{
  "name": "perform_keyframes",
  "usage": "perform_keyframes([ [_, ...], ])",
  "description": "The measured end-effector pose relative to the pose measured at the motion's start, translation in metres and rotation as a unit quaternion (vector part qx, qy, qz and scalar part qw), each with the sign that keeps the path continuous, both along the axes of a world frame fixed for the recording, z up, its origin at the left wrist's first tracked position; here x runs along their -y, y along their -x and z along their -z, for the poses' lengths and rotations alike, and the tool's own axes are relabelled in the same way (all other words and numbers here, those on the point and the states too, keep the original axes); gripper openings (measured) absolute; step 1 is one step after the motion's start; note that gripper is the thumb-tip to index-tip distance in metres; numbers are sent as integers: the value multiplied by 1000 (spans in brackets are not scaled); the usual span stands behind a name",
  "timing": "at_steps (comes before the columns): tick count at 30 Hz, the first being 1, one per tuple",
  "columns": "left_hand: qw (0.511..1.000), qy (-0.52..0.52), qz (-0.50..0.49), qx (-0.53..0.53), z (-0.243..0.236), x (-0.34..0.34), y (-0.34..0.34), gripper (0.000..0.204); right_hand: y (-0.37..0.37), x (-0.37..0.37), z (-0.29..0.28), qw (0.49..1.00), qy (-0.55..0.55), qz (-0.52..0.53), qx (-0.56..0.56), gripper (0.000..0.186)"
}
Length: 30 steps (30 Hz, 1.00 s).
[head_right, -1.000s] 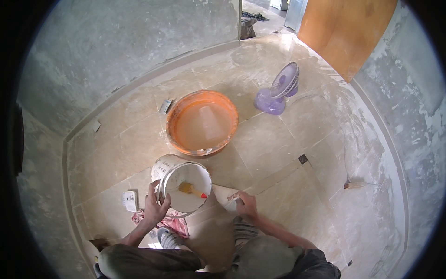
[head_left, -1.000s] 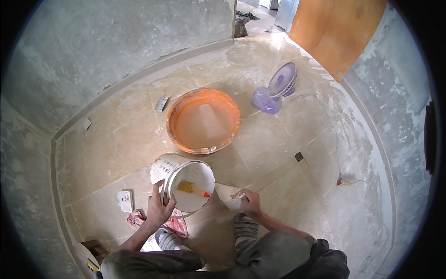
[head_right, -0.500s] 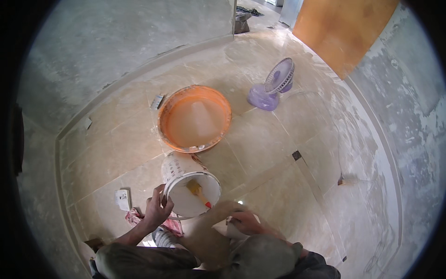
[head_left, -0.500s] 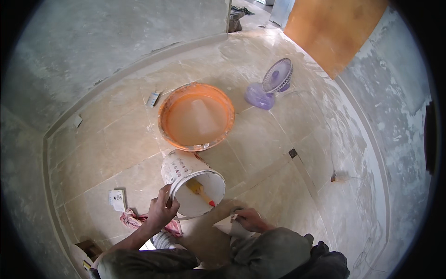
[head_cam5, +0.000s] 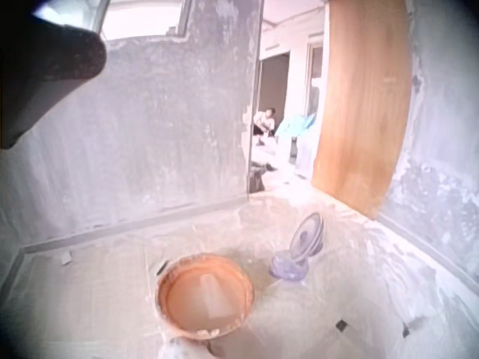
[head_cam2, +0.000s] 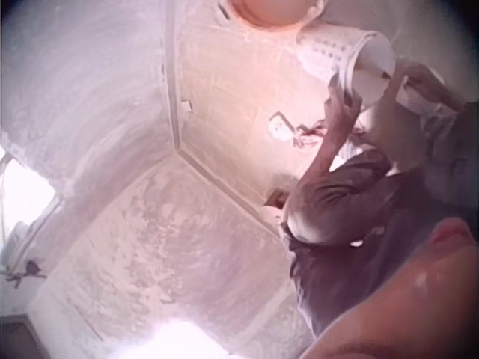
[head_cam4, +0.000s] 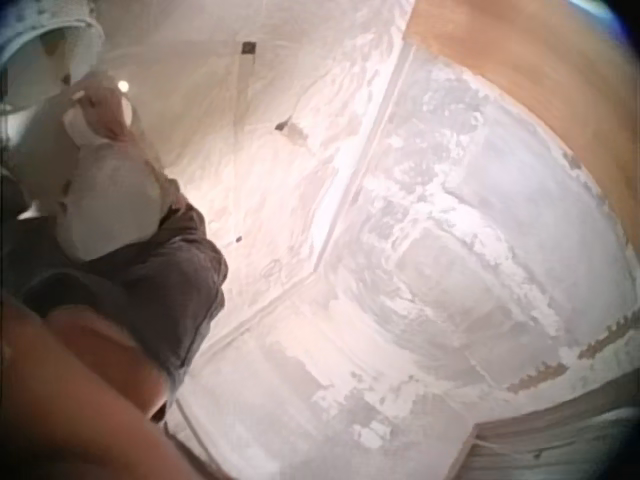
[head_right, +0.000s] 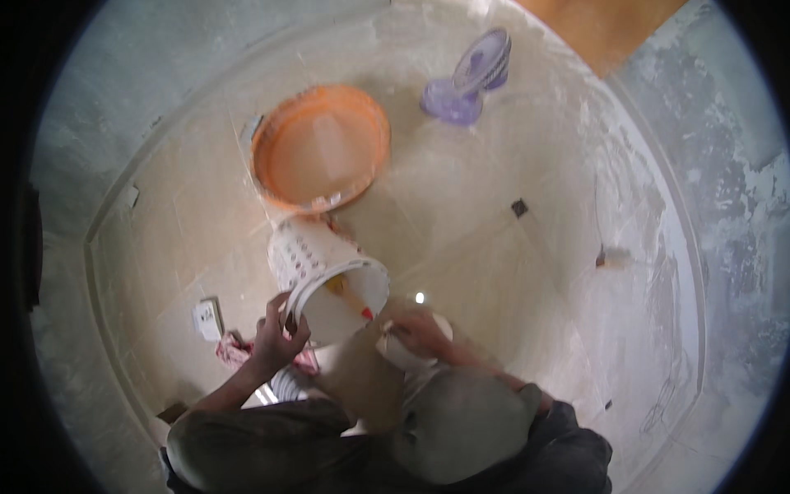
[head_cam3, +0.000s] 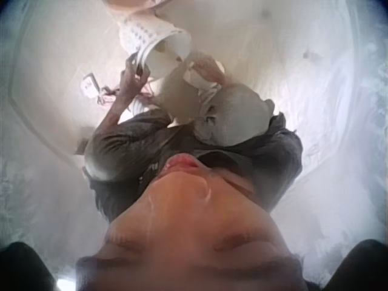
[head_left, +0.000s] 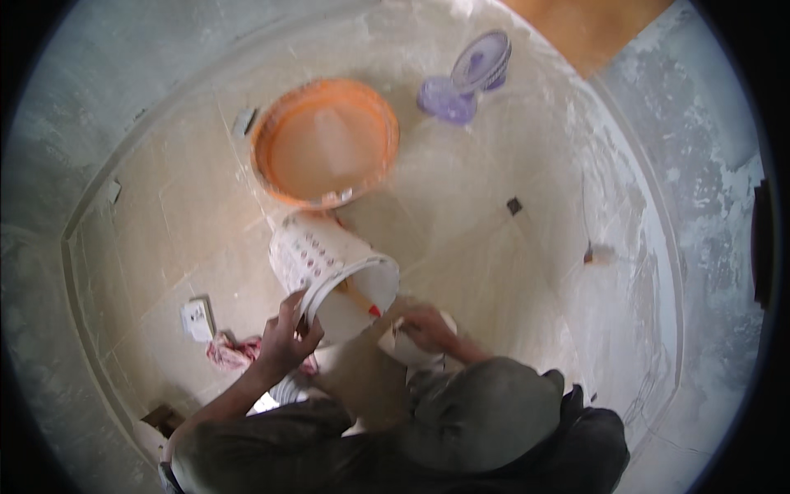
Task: The person prepares a white mixture in a bucket by adding liquid from a plastic cup and stirring it with a brush while sitting on the tiled floor.
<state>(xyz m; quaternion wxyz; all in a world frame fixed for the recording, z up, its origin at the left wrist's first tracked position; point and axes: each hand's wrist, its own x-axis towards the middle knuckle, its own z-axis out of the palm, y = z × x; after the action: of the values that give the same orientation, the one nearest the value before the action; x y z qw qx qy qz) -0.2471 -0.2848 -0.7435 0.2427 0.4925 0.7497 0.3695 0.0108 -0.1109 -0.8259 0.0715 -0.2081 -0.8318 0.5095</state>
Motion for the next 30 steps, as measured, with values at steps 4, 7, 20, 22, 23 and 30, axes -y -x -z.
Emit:
perform_keyframes([
  [4,1000,3,6,10,-9,-6,-5,53,3,-4,-11,1000,0,17,-2,12],
  [7,1000,-12,-18,0,-4,-7,-5,56,7,-5,-1,1000,15,19,-6,13],
  [20,996,-26,87,-12,2,-6,-8,60,11,-4,0,998,50,40,4,29],
  [22,996,-26,81,-10,1,-7,-8,60,15,-3,-7,996,74,43,21,36],
  [23,997,-28,76,-8,1,-8,-8,60,16,-3,-7,996,75,43,21,36],
  [30,999,-15,41,33,-3,-6,-7,58,19,-3,-12,997,71,37,23,36],
])
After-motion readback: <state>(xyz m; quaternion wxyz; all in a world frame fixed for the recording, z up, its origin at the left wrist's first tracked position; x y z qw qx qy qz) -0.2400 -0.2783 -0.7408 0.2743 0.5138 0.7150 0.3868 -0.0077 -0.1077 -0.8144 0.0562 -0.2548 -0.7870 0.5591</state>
